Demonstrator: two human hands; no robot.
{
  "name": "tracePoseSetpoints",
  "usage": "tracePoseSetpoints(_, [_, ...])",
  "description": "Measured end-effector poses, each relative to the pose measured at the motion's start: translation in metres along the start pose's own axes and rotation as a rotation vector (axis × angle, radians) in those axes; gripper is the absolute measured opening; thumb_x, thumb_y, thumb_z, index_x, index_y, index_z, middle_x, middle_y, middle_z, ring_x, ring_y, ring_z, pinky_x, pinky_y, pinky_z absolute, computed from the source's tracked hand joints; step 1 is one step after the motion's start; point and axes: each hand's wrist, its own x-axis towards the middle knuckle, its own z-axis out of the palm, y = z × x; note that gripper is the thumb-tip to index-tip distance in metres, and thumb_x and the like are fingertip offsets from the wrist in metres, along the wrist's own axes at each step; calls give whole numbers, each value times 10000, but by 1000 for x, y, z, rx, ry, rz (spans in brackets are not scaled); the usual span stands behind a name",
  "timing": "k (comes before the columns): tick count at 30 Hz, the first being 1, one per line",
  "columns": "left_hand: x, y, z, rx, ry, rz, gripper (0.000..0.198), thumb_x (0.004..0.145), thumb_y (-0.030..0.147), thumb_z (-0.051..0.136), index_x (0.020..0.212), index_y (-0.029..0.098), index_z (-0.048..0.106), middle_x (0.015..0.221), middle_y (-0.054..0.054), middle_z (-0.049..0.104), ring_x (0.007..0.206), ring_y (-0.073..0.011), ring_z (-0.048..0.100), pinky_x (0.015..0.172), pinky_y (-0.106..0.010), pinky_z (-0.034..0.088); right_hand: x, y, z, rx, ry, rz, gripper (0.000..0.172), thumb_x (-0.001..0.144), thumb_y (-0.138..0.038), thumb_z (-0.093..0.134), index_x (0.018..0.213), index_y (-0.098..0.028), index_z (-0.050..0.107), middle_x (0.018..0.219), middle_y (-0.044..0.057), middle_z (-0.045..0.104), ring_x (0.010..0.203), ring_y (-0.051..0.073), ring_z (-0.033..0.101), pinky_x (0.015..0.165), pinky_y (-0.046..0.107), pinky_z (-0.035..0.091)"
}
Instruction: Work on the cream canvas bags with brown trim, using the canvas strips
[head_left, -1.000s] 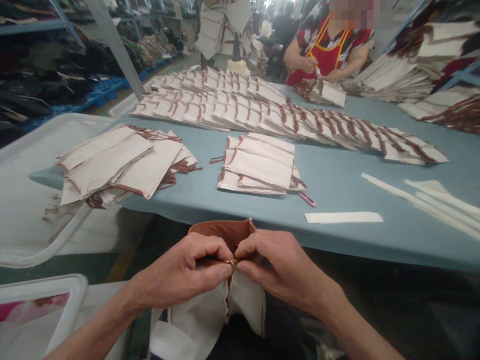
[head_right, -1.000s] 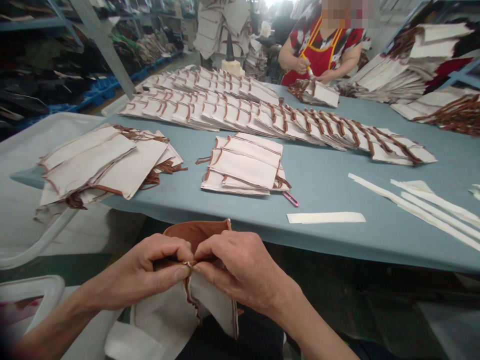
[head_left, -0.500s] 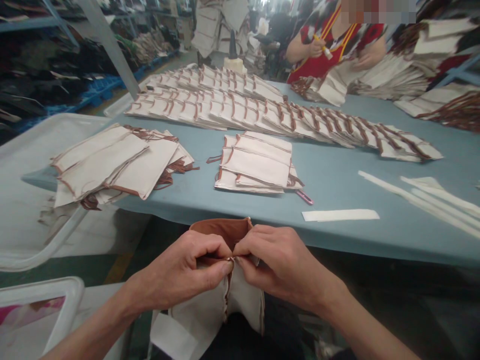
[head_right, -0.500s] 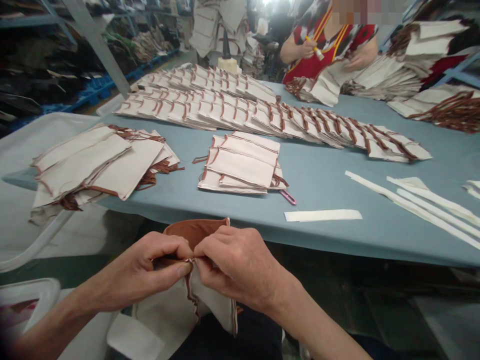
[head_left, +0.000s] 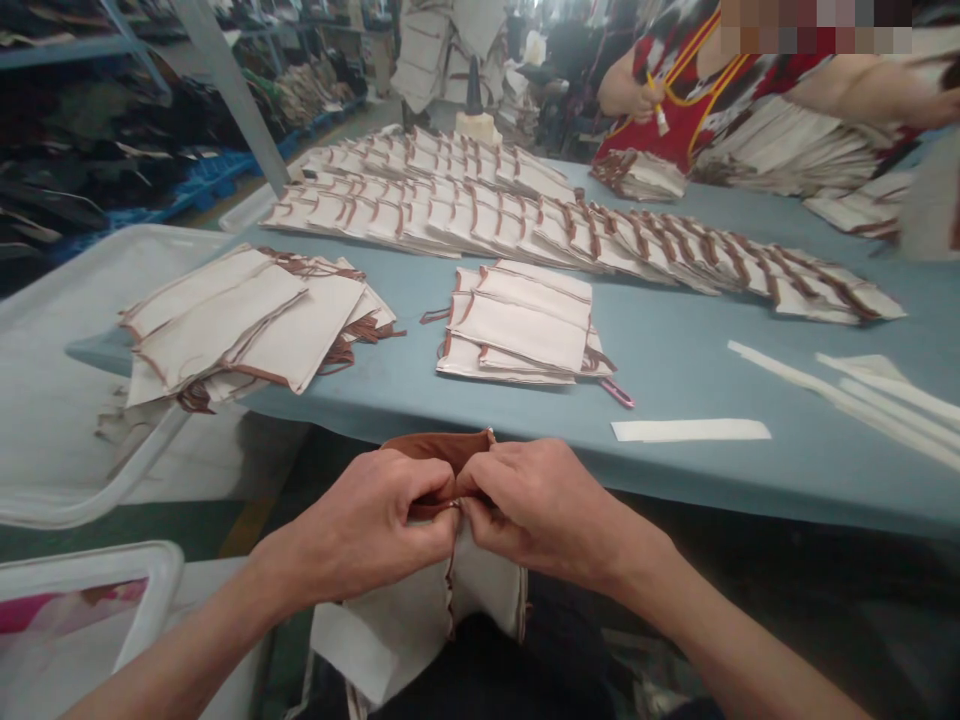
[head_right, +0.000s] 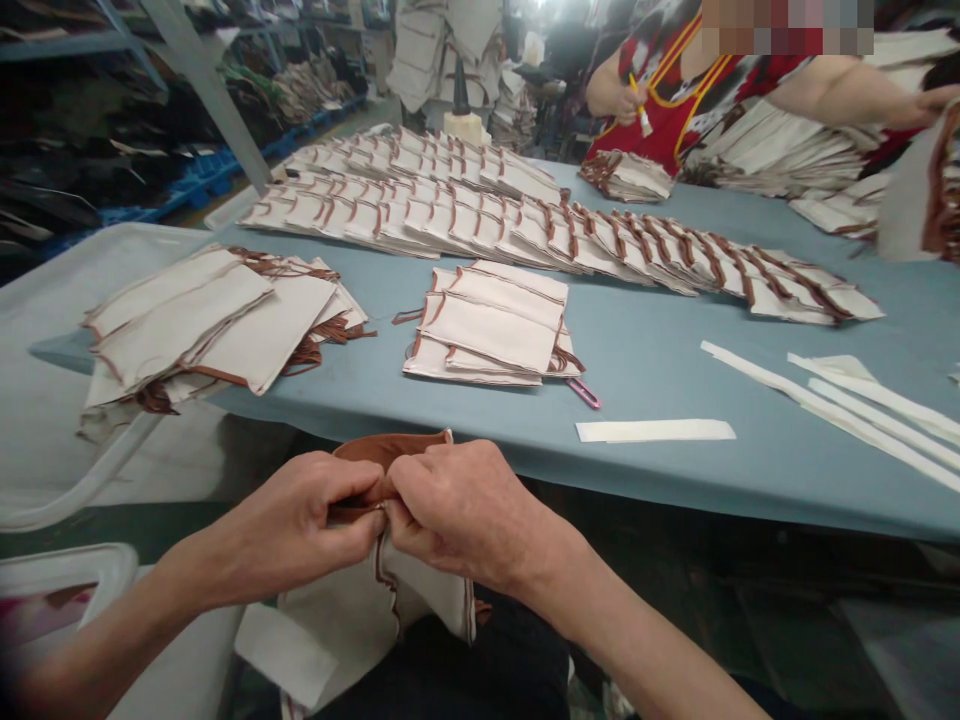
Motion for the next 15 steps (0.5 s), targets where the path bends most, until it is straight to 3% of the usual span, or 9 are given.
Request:
tracePoseSetpoints(3, [4, 3, -4, 159, 38, 36, 198, 745, 167, 505, 601, 204, 375, 554, 55, 388, 526, -105, 348, 538, -275, 181, 4, 3, 0, -45, -7, 21, 161, 931, -154, 547, 789, -183, 618, 731, 75, 735, 642, 202, 651, 594, 307, 401])
tracePoseSetpoints(5, [7, 2, -3, 115, 60, 72, 217, 768, 166, 480, 607, 210, 341, 554, 60, 367, 527, -105, 339, 538, -270, 188, 2, 7, 2, 75, 51, 43, 148, 965, -156, 542, 839, -188, 612, 776, 66, 735, 686, 197, 653, 643, 307, 437])
tracePoseSetpoints(10, [11, -6, 0, -171, 166, 43, 247, 860, 234, 450, 624, 211, 380, 591, 66, 367, 554, -102, 358, 530, -227, 280, -11, 5, 19, 376, 472, 175, 65, 943, -258, 646, 944, -217, 597, 1036, 97, 723, 1010, 245, 659, 893, 385, 506])
tracePoseSetpoints(12, [12, -5, -1, -197, 257, 26, 267, 896, 273, 469, 640, 202, 447, 595, 62, 417, 563, -107, 394, 537, -225, 317, -16, -3, 25, 390, 576, 290, 135, 895, -299, 683, 955, -225, 587, 1017, 86, 715, 978, 250, 656, 875, 390, 509])
tracePoseSetpoints(15, [13, 0, 1, -239, 372, -4, 307, 925, 313, 515, 643, 191, 519, 595, 55, 481, 564, -112, 432, 529, -221, 346, -17, -17, 27, 365, 542, 446, 188, 830, -332, 713, 910, -226, 580, 894, 49, 698, 829, 228, 636, 758, 349, 490])
